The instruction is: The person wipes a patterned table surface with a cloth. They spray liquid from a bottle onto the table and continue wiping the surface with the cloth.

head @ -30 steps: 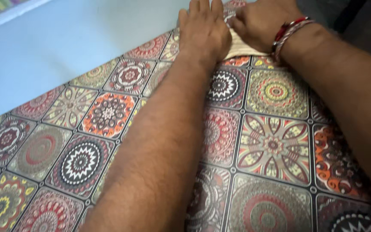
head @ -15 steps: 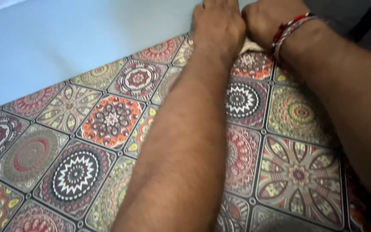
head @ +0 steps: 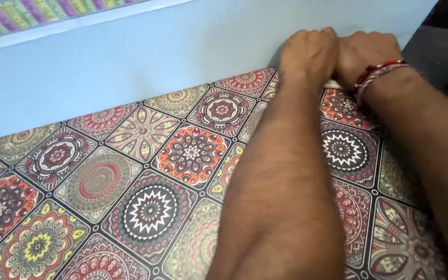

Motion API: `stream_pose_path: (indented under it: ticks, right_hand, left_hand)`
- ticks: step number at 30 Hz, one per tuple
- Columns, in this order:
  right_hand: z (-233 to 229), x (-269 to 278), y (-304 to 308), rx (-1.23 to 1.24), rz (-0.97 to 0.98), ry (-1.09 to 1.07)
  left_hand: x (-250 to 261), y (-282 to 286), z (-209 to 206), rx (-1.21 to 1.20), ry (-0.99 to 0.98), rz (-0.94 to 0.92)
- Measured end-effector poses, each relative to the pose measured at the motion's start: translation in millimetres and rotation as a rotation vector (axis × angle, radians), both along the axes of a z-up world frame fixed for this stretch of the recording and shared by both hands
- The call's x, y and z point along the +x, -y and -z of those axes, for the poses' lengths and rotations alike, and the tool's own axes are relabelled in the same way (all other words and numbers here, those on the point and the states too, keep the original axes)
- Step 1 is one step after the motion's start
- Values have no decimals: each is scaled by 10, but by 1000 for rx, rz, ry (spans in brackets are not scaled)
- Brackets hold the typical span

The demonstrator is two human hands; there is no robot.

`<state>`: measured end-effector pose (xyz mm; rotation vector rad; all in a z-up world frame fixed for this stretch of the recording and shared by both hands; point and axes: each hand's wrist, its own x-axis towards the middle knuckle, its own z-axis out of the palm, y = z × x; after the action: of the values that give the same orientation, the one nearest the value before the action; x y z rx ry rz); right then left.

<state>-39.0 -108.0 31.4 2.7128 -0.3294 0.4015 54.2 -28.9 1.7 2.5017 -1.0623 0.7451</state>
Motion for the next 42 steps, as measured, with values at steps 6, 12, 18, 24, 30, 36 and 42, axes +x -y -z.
stream_pose_path:
  ticks: [6,12,18,24,30,36,42]
  right_hand:
    - [22,25,-198,83,-11,-10]
    - [24,56,-444,18,-96,21]
    - [34,125,-787,80,-110,7]
    - [36,213,-1231,80,-179,-14]
    - [-1,83,-1618,78,-308,-21]
    - [-39,-292,-2008,111,-306,-41]
    - [-101,-757,-2349,264,-155,-134]
  left_hand:
    - [61,-245,32,20,75,6]
    - [139,-532,56,7,122,28]
    - [65,-958,9,81,63,-40]
    - [-137,-1601,-146,130,-97,-143]
    - [-521,-2070,-274,147,-260,-230]
    - [-913,-2423,-342,231,-328,-274]
    - [-1338,-2723,-297,134,-435,-299]
